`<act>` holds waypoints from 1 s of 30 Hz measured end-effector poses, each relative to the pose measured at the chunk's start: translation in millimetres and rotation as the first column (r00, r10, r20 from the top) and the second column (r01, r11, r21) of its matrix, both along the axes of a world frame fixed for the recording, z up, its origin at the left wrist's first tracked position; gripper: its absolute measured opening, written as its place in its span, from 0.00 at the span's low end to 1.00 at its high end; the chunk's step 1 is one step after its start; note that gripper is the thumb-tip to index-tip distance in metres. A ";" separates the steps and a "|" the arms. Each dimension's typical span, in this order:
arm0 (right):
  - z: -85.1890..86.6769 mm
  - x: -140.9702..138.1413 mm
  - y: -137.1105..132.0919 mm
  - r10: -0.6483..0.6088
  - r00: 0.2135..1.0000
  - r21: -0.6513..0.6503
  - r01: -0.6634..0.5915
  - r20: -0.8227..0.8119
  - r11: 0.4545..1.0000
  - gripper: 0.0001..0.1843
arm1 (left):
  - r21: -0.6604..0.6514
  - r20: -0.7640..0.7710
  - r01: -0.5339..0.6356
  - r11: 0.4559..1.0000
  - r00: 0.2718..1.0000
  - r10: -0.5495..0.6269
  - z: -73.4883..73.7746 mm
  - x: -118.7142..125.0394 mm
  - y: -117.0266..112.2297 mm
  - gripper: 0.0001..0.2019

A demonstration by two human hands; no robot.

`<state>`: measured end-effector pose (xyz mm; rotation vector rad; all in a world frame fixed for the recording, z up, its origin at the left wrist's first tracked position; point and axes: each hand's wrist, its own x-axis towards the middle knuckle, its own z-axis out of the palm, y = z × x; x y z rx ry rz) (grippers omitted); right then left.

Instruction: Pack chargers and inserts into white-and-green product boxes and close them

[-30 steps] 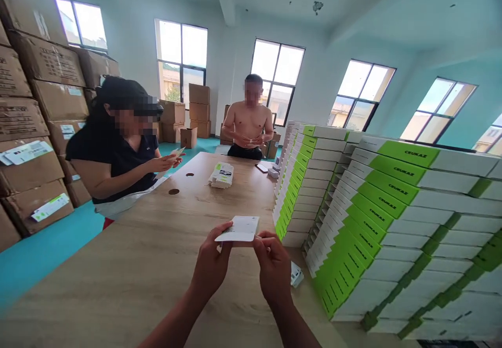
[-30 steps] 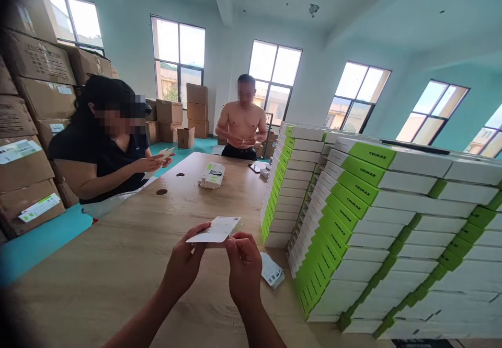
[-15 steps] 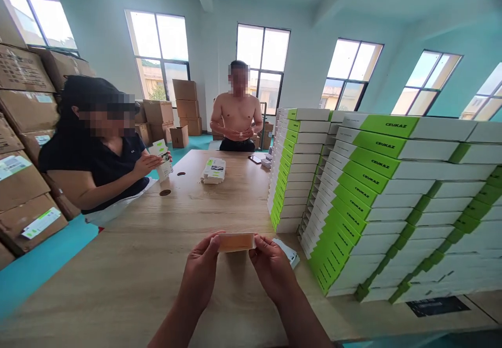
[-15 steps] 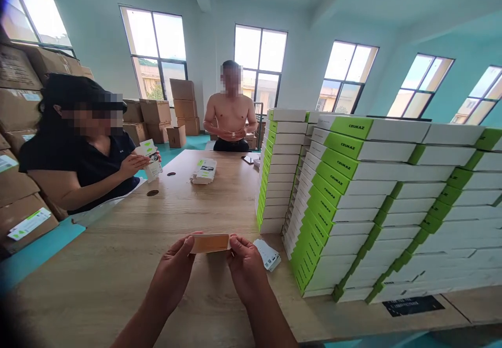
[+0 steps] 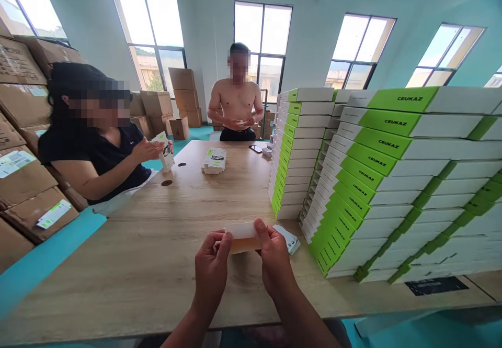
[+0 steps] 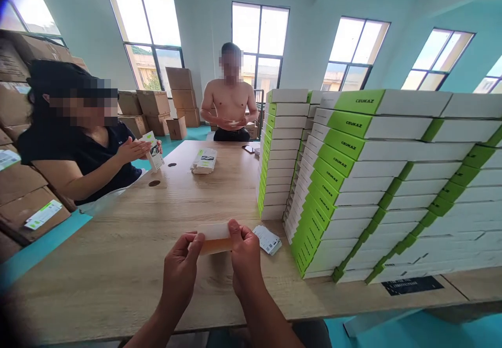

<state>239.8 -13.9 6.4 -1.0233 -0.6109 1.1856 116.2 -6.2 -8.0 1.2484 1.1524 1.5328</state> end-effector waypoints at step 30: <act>-54.3 121.7 -2.5 0.104 0.192 -0.081 -0.120 0.976 0.989 0.08 | -0.177 -0.795 0.625 0.760 0.364 -0.485 21.2 -97.5 43.3 0.57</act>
